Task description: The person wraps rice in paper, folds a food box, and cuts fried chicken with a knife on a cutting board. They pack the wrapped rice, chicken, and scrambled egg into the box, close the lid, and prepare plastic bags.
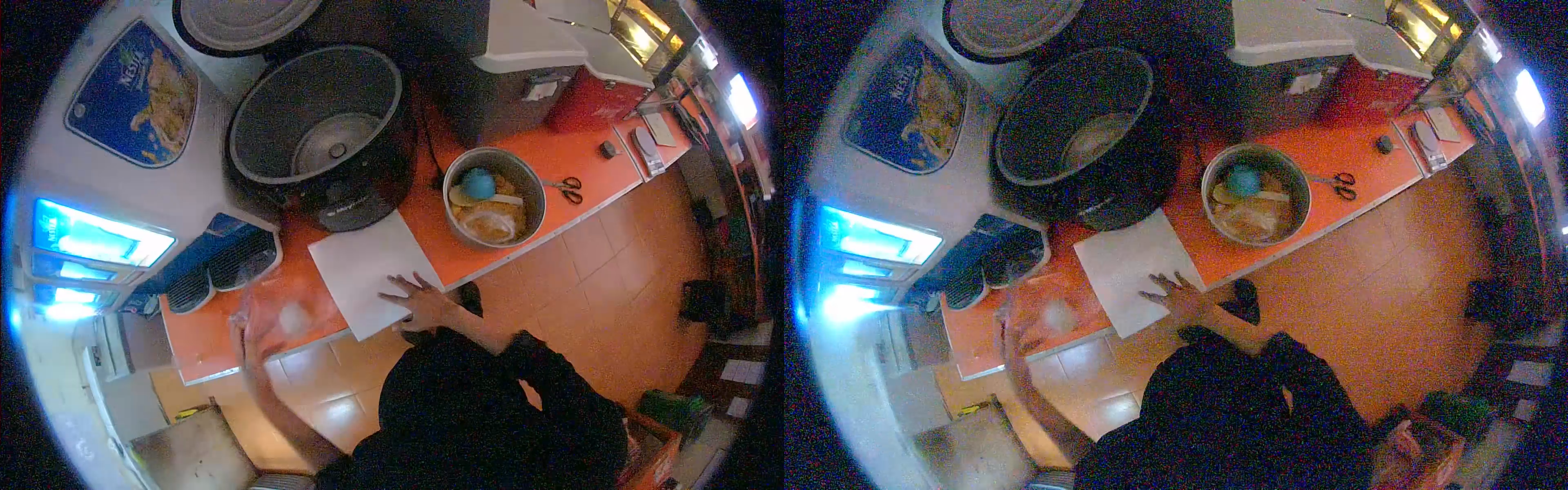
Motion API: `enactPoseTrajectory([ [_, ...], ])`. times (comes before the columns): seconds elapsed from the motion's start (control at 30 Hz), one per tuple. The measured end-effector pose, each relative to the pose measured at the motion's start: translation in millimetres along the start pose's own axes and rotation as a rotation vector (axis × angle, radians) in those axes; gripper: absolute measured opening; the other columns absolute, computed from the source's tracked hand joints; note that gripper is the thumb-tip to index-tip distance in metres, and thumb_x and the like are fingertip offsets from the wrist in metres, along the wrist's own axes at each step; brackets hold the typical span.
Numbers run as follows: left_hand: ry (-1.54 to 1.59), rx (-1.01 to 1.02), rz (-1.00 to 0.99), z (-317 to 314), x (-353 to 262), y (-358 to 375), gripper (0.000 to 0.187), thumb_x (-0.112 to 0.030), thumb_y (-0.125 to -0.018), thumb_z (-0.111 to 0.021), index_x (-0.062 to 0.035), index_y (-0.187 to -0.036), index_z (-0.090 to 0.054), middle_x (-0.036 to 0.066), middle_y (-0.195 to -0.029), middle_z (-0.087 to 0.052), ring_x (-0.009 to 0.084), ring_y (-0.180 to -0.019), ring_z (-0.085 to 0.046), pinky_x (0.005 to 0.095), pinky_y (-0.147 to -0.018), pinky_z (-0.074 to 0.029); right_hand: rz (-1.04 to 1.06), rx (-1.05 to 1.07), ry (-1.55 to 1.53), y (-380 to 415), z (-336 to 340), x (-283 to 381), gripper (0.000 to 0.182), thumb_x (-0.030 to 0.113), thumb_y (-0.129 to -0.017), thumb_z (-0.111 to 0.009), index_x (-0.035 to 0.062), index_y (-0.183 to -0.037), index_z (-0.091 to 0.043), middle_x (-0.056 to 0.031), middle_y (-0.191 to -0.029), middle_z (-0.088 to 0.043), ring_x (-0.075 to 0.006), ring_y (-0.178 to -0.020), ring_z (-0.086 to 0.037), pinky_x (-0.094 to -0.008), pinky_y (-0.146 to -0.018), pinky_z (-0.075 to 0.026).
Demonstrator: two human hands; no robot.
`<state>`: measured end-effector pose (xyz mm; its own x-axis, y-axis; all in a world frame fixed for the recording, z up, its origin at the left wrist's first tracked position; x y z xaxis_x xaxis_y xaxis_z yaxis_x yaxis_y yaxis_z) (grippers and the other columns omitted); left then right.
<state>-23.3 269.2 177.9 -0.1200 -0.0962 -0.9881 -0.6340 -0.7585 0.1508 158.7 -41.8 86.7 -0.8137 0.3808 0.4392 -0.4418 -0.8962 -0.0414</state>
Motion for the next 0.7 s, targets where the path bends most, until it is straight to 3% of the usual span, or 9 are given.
enactPoseTrajectory([
  [0.1, -0.369, 0.267, -0.082, -73, -105, 46, 0.052, -0.04, -0.095, -0.049, -0.0054, -0.133, -0.044, 0.014, -0.129, -0.05, 0.029, -0.09, -0.064, 0.0367, -0.068, -0.06, -0.172, -0.395, -0.083, 17, 100, -29, 0.048, 0.026, -0.077, -0.066, 0.0184, -0.125, -0.058, -0.0154, -0.136, -0.044, -0.0348, -0.122, -0.043, -0.0525, -0.1, -0.035],
  [0.13, -0.368, 0.268, -0.086, -95, -118, 54, 0.052, -0.04, -0.095, -0.049, -0.0054, -0.133, -0.044, 0.014, -0.129, -0.05, 0.029, -0.09, -0.064, 0.0367, -0.068, -0.06, -0.379, -0.504, -0.016, 30, 122, -56, 0.048, 0.025, -0.075, -0.067, 0.0162, -0.122, -0.059, -0.0158, -0.13, -0.048, -0.0347, -0.115, -0.048, -0.0512, -0.095, -0.039],
  [0.17, -0.339, 0.43, -0.026, -129, -122, 64, 0.052, -0.04, -0.095, -0.049, -0.0053, -0.134, -0.043, 0.013, -0.13, -0.051, 0.0282, -0.089, -0.065, 0.036, -0.07, -0.059, -0.419, -0.606, 0.582, 44, 151, -66, 0.049, 0.024, -0.073, -0.068, 0.0152, -0.12, -0.06, -0.0161, -0.129, -0.049, -0.0347, -0.113, -0.049, -0.0496, -0.092, -0.042],
  [0.23, -0.212, 0.809, -0.027, -210, -138, 83, 0.048, -0.029, -0.096, -0.048, -0.0046, -0.136, -0.039, 0.013, -0.134, -0.048, 0.022, -0.091, -0.063, 0.0302, -0.066, -0.056, -0.678, -0.59, 0.487, 57, 176, -137, 0.045, 0.023, -0.068, -0.072, 0.0129, -0.111, -0.065, -0.0144, -0.121, -0.055, -0.0343, -0.111, -0.049, -0.0505, -0.087, -0.042],
  [0.3, -0.093, 1.089, -0.15, -285, -154, 88, 0.038, -0.021, -0.098, -0.047, -0.0046, -0.131, -0.041, 0.014, -0.139, -0.044, 0.0139, -0.091, -0.059, 0.0223, -0.059, -0.051, -0.611, -0.578, 0.241, 74, 194, -167, 0.044, 0.025, -0.066, -0.073, 0.0122, -0.107, -0.067, -0.0132, -0.117, -0.057, -0.0337, -0.11, -0.05, -0.0499, -0.088, -0.042],
  [0.43, 0.156, 0.75, -0.095, -369, -127, 46, 0.02, -0.023, -0.098, -0.046, -0.0072, -0.11, -0.049, 0.016, -0.142, -0.042, 0.0104, -0.083, -0.057, 0.0222, -0.063, -0.044, -0.385, -0.408, -0.063, 86, 213, -174, 0.039, 0.028, -0.065, -0.073, 0.0108, -0.1, -0.071, -0.0095, -0.109, -0.063, -0.0305, -0.106, -0.054, -0.0461, -0.088, -0.044],
  [0.5, 0.164, 0.662, -0.126, -411, -138, 26, 0.018, -0.021, -0.097, -0.047, -0.0069, -0.107, -0.05, 0.016, -0.14, -0.044, 0.0119, -0.084, -0.058, 0.0244, -0.064, -0.047, -0.245, -0.322, 0.228, 93, 198, -167, 0.037, 0.031, -0.07, -0.071, 0.0103, -0.1, -0.07, -0.0097, -0.112, -0.062, -0.0303, -0.107, -0.054, -0.0438, -0.088, -0.044],
  [0.57, 0.91, 0.928, 0.172, -461, -130, 17, 0.025, -0.019, -0.095, -0.049, -0.0047, -0.115, -0.048, 0.015, -0.135, -0.048, 0.0144, -0.087, -0.06, 0.026, -0.067, -0.05, -0.102, -0.228, 0.514, 98, 168, -183, 0.035, 0.033, -0.074, -0.069, 0.0098, -0.101, -0.07, -0.0099, -0.115, -0.062, -0.0302, -0.107, -0.055, -0.0415, -0.089, -0.045],
  [0.7, 0.991, 0.782, 0.349, -507, -37, -14, 0.034, -0.026, -0.093, -0.053, -0.0085, -0.122, -0.053, 0.007, -0.113, -0.061, 0.0228, -0.087, -0.063, 0.0302, -0.07, -0.052, -0.387, -0.44, -0.834, 129, 177, -258, 0.036, 0.034, -0.084, -0.06, 0.0094, -0.11, -0.066, -0.0065, -0.116, -0.061, -0.0219, -0.111, -0.052, -0.036, -0.091, -0.043],
])
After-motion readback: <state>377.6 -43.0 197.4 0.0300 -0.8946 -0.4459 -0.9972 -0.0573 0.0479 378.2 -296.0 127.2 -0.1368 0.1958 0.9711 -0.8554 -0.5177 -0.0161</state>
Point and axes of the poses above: each hand's wrist, its own y-axis away from the middle knuckle, its own z-axis out of the back of the hand, x = y × z, the point moved 8 cm from there along -y, towards the middle knuckle
